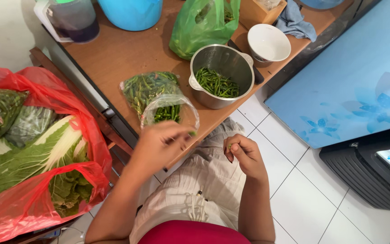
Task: The person removes the stems from green chilies by hand, transferring the trimmed chilies from a plastic bag into a metal bowl.
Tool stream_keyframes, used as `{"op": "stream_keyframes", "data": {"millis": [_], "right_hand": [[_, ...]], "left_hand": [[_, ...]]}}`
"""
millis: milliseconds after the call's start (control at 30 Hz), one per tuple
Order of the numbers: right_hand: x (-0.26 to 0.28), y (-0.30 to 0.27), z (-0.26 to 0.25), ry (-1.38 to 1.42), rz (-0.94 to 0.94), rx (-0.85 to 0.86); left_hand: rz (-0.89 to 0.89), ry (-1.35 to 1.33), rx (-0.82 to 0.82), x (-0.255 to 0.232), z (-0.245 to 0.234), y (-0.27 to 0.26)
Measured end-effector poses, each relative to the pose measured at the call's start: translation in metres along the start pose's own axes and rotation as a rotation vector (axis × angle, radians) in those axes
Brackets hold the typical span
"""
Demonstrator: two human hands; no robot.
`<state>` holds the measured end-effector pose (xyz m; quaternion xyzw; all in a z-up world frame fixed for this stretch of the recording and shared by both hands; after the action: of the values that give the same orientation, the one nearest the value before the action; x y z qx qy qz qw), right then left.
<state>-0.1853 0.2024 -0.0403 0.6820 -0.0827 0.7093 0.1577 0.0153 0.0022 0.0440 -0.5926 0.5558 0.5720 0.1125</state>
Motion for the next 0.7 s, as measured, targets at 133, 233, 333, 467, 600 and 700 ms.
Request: {"op": "stream_keyframes", "data": {"millis": [133,233,333,467,600,700], "right_hand": [[-0.008,0.001,0.0,0.019,0.033,-0.006],[-0.008,0.004,0.001,0.001,0.053,-0.016],[0.008,0.014,-0.006,-0.02,0.043,-0.111],[0.046,0.046,-0.031,-0.186,-0.039,-0.291],[0.08,0.119,-0.069,-0.43,-0.029,-0.492],[0.091,0.201,-0.105,-0.574,-0.044,-0.554]], "left_hand": [[0.089,0.38,-0.19,0.005,-0.016,0.005],[0.178,0.404,-0.242,0.01,-0.01,0.007],[0.151,0.237,-0.198,0.012,-0.008,0.007],[0.116,0.094,-0.319,0.015,-0.003,0.007],[0.237,0.069,-0.559,0.02,-0.008,0.01],[0.347,0.159,-0.557,0.025,-0.012,0.012]]}}
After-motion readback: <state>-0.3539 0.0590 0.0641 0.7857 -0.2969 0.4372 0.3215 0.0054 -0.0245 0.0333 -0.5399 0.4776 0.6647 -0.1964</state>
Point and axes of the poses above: each hand's wrist, its own y-axis towards the middle knuckle, its own z-axis out of the palm, x = y × z, the point moved 1 cm from there along y, towards the middle knuckle, and after that the axes turned 14 degrees about z, right-handed, at the moved point
